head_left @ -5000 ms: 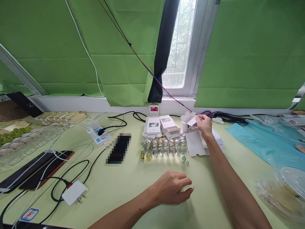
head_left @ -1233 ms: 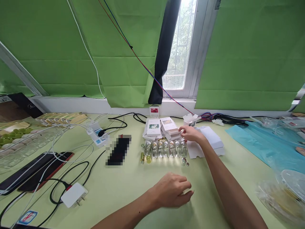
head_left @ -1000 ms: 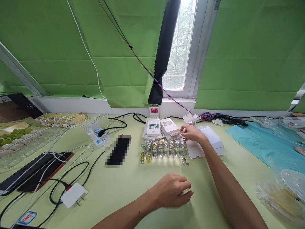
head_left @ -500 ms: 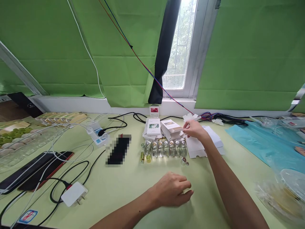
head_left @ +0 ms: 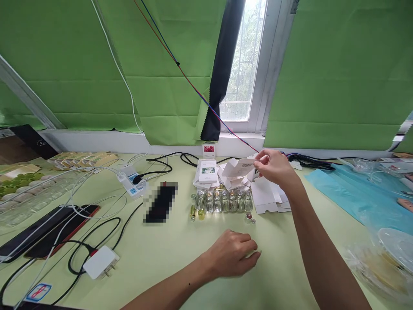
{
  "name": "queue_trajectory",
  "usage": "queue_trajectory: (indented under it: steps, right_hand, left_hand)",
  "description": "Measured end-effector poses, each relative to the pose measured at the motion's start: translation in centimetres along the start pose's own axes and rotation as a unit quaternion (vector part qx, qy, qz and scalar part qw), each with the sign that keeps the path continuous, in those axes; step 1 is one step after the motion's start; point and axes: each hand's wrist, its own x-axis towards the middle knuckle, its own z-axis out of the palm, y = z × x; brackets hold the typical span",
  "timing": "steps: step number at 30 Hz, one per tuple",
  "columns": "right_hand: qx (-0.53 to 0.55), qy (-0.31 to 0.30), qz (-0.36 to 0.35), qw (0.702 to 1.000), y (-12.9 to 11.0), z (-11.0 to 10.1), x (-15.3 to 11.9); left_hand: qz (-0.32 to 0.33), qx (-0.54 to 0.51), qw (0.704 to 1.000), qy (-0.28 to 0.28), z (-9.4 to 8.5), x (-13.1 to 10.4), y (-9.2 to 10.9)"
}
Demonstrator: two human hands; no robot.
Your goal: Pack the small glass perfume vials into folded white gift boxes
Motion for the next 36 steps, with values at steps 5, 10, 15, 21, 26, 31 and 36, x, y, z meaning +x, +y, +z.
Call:
queue_trajectory:
  steps: [5, 10, 15, 21, 26, 31, 36]
  right_hand:
    - [0.052, 0.048, -0.044, 0.997, -1.0, -1.6, -1.5]
    - [0.131, 0.073, -0.108, 0.983, -1.3, -2.8, -2.7]
    - [0.213, 0.010, -0.157, 0.964, -1.2, -3.7, -3.1]
    - [0.220, -0.072, -0.199, 0.952, -0.7, -4.2, -3.1]
    - [0.213, -0.094, -0.210, 0.950, -0.6, -4.4, -3.4]
    - [0.207, -0.103, -0.231, 0.945, -0.5, -4.7, -3.7]
    - [0.192, -0.116, -0.252, 0.941, -0.5, -5.0, -3.9]
  left_hand:
    - [-0.010, 0.010, 0.998, 0.069, -0.3, 0.2, 0.1]
    - [-0.049, 0.002, 0.991, 0.127, -0.9, 0.5, 0.3]
    - [-0.059, -0.013, 0.983, 0.175, -0.9, 0.4, 0.2]
    - [-0.022, -0.030, 0.967, 0.250, -1.3, 0.6, 0.3]
    - [-0.017, -0.014, 0.955, 0.296, -2.0, 0.8, 0.6]
    - [-0.053, 0.063, 0.931, 0.354, -3.2, 1.1, 0.4]
    - [-0.101, 0.069, 0.896, 0.426, -4.1, 1.6, -0.6]
